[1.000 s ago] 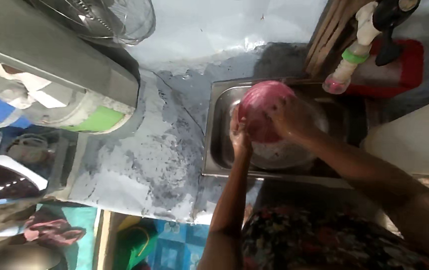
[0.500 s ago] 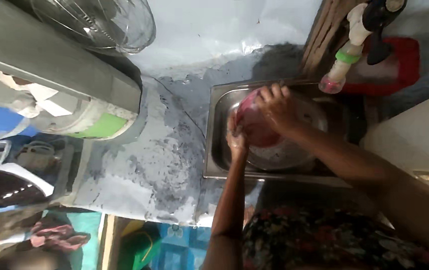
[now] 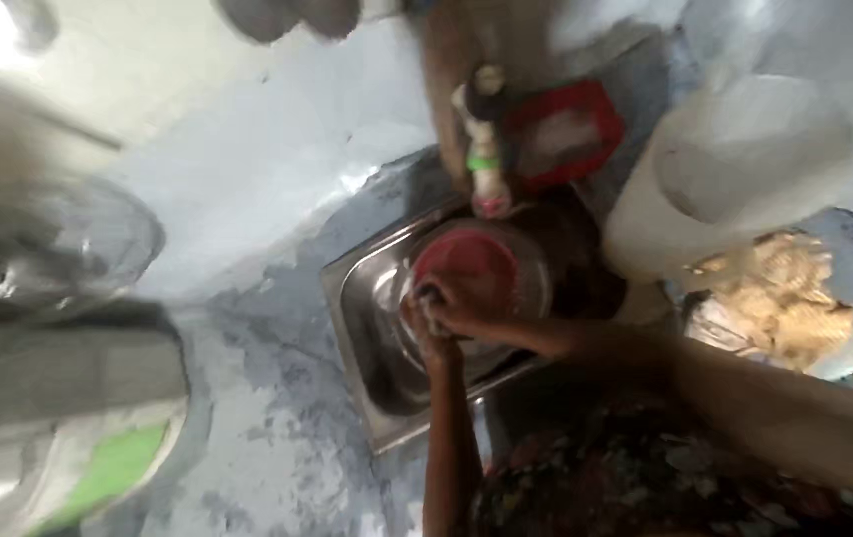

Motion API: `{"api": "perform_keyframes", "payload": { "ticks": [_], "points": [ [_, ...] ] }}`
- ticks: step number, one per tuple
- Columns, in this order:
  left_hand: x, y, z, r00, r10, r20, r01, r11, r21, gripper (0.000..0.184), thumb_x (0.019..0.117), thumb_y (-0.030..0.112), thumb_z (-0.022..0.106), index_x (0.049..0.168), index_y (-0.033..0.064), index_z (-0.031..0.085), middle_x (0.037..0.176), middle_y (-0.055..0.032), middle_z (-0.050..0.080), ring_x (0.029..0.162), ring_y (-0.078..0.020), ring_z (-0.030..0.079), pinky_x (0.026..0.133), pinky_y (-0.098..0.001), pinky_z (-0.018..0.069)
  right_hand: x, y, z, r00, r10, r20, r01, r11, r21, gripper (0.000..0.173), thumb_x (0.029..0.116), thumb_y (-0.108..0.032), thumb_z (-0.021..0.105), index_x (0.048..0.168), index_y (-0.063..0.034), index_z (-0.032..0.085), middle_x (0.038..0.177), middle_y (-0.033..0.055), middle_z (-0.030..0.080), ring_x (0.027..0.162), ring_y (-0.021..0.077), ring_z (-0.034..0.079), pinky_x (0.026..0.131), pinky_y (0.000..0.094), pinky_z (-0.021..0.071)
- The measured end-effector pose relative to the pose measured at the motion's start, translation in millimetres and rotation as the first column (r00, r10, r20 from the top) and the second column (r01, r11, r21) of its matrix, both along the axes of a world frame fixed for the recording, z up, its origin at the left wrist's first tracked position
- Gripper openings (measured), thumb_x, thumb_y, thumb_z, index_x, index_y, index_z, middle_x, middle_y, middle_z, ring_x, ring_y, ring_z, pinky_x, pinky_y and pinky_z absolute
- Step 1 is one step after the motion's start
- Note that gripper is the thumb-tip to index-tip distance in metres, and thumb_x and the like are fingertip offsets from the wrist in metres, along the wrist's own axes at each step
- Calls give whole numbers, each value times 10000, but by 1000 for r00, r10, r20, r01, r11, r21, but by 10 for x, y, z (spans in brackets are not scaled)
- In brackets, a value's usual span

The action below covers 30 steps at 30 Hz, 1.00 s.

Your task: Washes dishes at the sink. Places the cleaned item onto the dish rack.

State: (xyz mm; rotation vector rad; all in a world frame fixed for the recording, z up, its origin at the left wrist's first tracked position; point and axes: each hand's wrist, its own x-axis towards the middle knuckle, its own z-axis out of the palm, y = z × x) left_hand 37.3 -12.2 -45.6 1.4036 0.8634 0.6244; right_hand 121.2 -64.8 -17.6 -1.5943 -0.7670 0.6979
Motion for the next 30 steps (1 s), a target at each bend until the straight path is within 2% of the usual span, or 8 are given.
{"api": "perform_keyframes", "payload": {
  "ticks": [5,8,12,15,18,22,25,30],
  "points": [
    [25,240,-25,985,-81,150,76,996,43,468,1119,244,318,1498,-23,251,1345,-127,532,1154,-95,579,980,-305,514,172,-626,544,937,166,307,-197,978,73,261,914,0,682,1168,58,683,1113,224,692,1005,320,682,897,481,558],
    [25,277,-40,991,-70,110,65,997,49,443,1118,218,323,1487,-19,261,1288,-114,558,1093,-89,609,922,-311,549,241,-1292,1092,787,-143,600,-31,963,269,295,826,-45,753,1105,36,707,1089,188,693,983,253,691,854,387,590],
    [-18,164,-33,998,-55,-12,54,998,-6,474,1113,212,358,1526,-11,294,1405,-174,512,1189,-150,577,1002,-343,512,526,-2335,1636,595,-390,703,205,919,336,378,1004,-228,636,1261,47,606,1173,46,680,1052,-39,615,936,143,519],
    [-90,116,-93,995,-98,-29,98,995,-16,468,1103,192,378,1520,-10,310,1401,-165,513,1181,-133,578,998,-325,510,660,-3061,1559,501,-566,654,462,814,352,345,989,-288,668,1184,-10,605,1102,-85,634,995,-93,582,898,141,512],
    [-125,122,-127,993,-102,-60,100,994,-32,467,1099,199,391,1519,5,324,1389,-144,530,1161,-128,589,979,-327,523,579,-3375,1043,489,-742,458,708,645,287,634,826,-393,815,1233,-32,490,1112,-58,589,1004,-38,590,920,200,524],
    [-88,160,-129,996,-65,-60,62,997,-51,470,1091,198,419,1521,33,323,1360,-136,549,1129,-155,610,937,-369,551,255,-3267,238,531,-753,389,837,536,-106,839,716,-266,892,1360,33,446,1261,241,563,1057,293,620,881,476,548],
    [-37,133,-55,997,-58,-42,55,996,-77,486,1091,181,419,1541,54,286,1381,-143,537,1139,-168,612,933,-373,554,192,-3043,-54,608,-685,401,794,530,-298,604,842,-220,850,1324,11,568,1367,305,510,1175,457,580,922,630,509],
    [-87,200,-16,999,-29,-20,28,998,-48,436,1084,202,444,1504,135,351,1308,-85,593,1089,-158,639,883,-380,569,554,-3057,22,553,-620,557,805,570,-165,406,895,-179,695,1150,136,670,1285,367,575,1219,496,546,1028,610,437]
  ]
}}
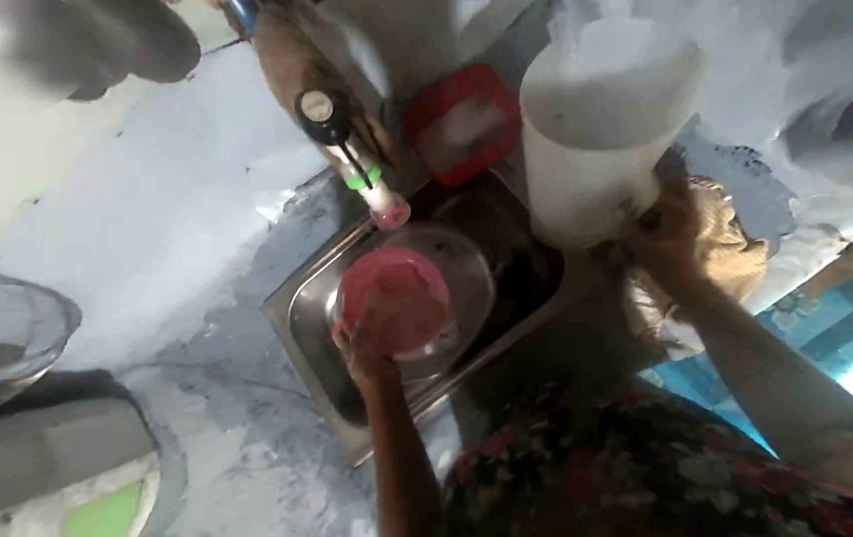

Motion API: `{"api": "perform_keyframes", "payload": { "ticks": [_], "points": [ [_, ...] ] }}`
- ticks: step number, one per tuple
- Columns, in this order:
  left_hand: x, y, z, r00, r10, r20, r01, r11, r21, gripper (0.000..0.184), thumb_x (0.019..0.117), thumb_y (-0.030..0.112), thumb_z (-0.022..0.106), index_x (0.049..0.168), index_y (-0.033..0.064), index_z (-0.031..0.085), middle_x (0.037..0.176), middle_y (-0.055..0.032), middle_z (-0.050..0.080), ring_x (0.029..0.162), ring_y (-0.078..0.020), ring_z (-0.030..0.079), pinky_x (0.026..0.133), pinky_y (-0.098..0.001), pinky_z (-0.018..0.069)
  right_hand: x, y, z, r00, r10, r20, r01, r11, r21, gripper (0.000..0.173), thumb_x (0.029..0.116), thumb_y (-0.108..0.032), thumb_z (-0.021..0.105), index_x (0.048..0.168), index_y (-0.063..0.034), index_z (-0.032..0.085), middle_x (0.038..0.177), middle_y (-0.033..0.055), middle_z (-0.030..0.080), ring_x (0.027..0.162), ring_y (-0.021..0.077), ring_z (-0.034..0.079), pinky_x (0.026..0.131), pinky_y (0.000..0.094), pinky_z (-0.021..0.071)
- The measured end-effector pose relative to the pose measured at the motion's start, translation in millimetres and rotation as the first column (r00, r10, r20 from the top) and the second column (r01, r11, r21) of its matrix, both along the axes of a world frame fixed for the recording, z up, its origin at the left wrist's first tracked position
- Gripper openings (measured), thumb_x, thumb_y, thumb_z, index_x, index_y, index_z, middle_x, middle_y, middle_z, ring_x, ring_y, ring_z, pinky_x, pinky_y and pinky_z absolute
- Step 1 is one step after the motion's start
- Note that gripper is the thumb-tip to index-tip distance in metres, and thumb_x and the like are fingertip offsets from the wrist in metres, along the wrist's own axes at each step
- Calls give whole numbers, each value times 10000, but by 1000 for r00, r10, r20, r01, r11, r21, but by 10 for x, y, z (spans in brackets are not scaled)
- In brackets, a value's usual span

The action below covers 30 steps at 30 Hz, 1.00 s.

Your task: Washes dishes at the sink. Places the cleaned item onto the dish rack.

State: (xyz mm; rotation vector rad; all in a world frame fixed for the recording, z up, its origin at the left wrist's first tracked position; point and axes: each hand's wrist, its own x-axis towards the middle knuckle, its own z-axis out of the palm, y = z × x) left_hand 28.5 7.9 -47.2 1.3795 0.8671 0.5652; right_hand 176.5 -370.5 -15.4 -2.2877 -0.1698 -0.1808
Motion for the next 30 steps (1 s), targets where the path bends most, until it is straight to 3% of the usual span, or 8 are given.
{"api": "perform_keyframes", "payload": {
  "ticks": [4,7,11,13,15,17,22,30],
  "points": [
    [-147,112,29,998,60,11,-60,998,-13,437,1066,222,499,1487,164,397,1301,-82,609,1103,-176,644,901,-409,571,377,-189,607,988,149,46,-143,983,-112,393,959,-197,642,1117,163,635,1201,375,588,1166,478,563,1014,571,438],
    [-273,211,-15,992,122,33,-121,992,-34,411,1059,230,517,1455,169,427,1246,-64,633,1060,-165,656,867,-402,580,673,-383,955,936,348,58,-318,903,-290,507,988,-352,580,1071,145,636,1191,380,593,1148,526,560,986,649,418],
    [-412,264,-43,984,179,18,-178,982,-57,429,1075,229,490,1486,161,393,1291,-81,609,1098,-178,642,898,-420,570,1193,-657,898,842,536,62,-457,769,-447,630,945,-650,491,919,-35,624,910,220,631,812,425,630,638,664,440],
    [-445,264,-26,979,201,35,-197,976,-89,437,1069,196,487,1493,150,392,1319,-93,599,1121,-187,635,916,-421,564,1182,-497,1089,809,582,-80,-534,671,-514,601,944,-614,509,904,-23,614,929,235,628,847,456,625,653,691,432],
    [-484,266,-31,978,188,85,-178,977,-115,416,1063,171,484,1471,138,403,1301,-88,603,1119,-184,632,918,-412,561,967,-119,1450,800,514,-310,-585,554,-592,500,1004,-418,555,981,75,632,1070,344,632,1021,566,614,794,770,423],
    [-540,274,-66,979,159,130,-144,982,-118,404,1057,162,497,1453,135,418,1283,-82,614,1111,-183,638,909,-410,564,749,251,1682,799,413,-437,-599,491,-633,363,1049,-261,596,1031,97,652,1003,356,639,976,569,619,814,753,423],
    [-721,347,-82,985,134,112,-124,988,-91,450,1048,192,520,1479,120,415,1313,-101,613,1139,-189,634,938,-424,557,578,783,1708,777,251,-577,-627,384,-678,365,1069,-276,556,1035,72,662,990,321,652,990,526,624,868,719,427],
    [-1012,519,-145,991,33,132,-22,996,-85,460,1052,186,519,1493,146,396,1359,-79,575,1151,-160,619,945,-388,553,602,1368,1475,710,236,-663,-703,184,-687,388,1068,-250,557,1124,120,660,1099,343,642,1105,524,597,957,704,398]
  ]
}}
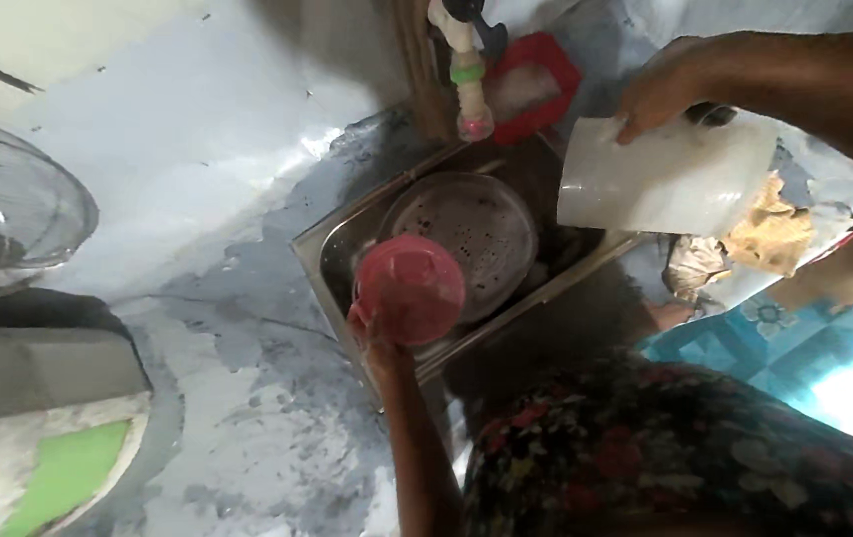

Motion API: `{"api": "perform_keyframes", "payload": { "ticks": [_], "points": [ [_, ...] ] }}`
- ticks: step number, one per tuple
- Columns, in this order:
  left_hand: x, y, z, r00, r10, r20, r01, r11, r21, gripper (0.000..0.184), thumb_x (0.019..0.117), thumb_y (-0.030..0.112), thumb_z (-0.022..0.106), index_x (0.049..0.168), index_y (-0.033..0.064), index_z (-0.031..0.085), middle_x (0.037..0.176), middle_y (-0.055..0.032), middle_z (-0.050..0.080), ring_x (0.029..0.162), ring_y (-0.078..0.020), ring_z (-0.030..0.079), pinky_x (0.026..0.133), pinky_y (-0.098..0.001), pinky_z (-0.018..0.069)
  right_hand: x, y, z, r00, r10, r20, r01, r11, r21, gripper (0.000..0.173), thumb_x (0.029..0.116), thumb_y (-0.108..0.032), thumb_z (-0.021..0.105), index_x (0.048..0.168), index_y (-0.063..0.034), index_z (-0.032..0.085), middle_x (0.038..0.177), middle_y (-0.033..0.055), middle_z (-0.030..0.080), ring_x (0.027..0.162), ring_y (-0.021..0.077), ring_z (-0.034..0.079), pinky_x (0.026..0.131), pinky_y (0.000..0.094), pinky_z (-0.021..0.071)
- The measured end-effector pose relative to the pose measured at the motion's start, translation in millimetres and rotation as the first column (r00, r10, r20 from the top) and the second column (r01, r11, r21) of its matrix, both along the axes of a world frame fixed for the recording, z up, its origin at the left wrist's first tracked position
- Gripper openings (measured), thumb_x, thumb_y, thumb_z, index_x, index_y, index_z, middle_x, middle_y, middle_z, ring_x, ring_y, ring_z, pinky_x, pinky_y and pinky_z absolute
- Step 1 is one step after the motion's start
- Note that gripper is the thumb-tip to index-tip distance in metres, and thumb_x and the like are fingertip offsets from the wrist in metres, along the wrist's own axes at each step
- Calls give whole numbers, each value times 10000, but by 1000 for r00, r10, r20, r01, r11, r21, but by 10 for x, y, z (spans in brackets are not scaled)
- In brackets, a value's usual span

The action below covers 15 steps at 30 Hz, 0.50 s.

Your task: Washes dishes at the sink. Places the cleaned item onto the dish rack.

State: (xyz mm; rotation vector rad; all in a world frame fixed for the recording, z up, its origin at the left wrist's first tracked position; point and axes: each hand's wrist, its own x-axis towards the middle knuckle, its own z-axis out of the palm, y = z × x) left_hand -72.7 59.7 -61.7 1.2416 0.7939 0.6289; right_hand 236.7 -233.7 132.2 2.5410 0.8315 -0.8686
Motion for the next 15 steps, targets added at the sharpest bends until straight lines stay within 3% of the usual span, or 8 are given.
{"api": "perform_keyframes", "payload": {
  "ticks": [1,6,11,13,15],
  "points": [
    [-3,4,4,1000,-14,1,14,1000,-16,448,1051,190,526,1482,150,409,1326,-74,595,1124,-156,630,926,-383,560,-47,91,0,1000,-16,7,16,1000,-10,385,1061,-237,573,1156,127,654,1138,351,635,1139,527,584,984,697,385],
    [105,-25,-6,989,-146,18,146,989,-18,418,1052,166,498,1459,133,407,1236,-55,626,1042,-121,648,872,-336,571,-132,423,-160,987,98,125,-86,991,-104,398,986,-276,683,1086,108,688,1100,347,645,1124,542,589,974,719,412],
    [349,-215,55,969,-246,27,247,967,-62,437,1057,171,506,1482,155,408,1323,-77,595,1096,-149,639,891,-359,570,-296,593,-221,947,273,169,-237,950,-205,287,919,-211,735,977,70,716,1003,289,670,1038,498,625,877,677,461],
    [409,-264,53,958,-285,40,288,955,-72,462,1056,182,505,1503,165,388,1362,-78,577,1126,-159,628,914,-375,562,-319,516,-126,939,296,176,-262,945,-195,290,932,-205,724,998,77,712,1036,288,668,1068,494,617,911,662,454],
    [418,-288,20,955,-291,54,294,954,-57,453,1061,182,495,1502,153,394,1329,-66,601,1105,-147,641,912,-365,565,-253,287,-17,940,271,207,-255,962,-102,338,973,-217,691,1094,98,686,1100,315,656,1118,519,604,952,676,438]
  ]
}}
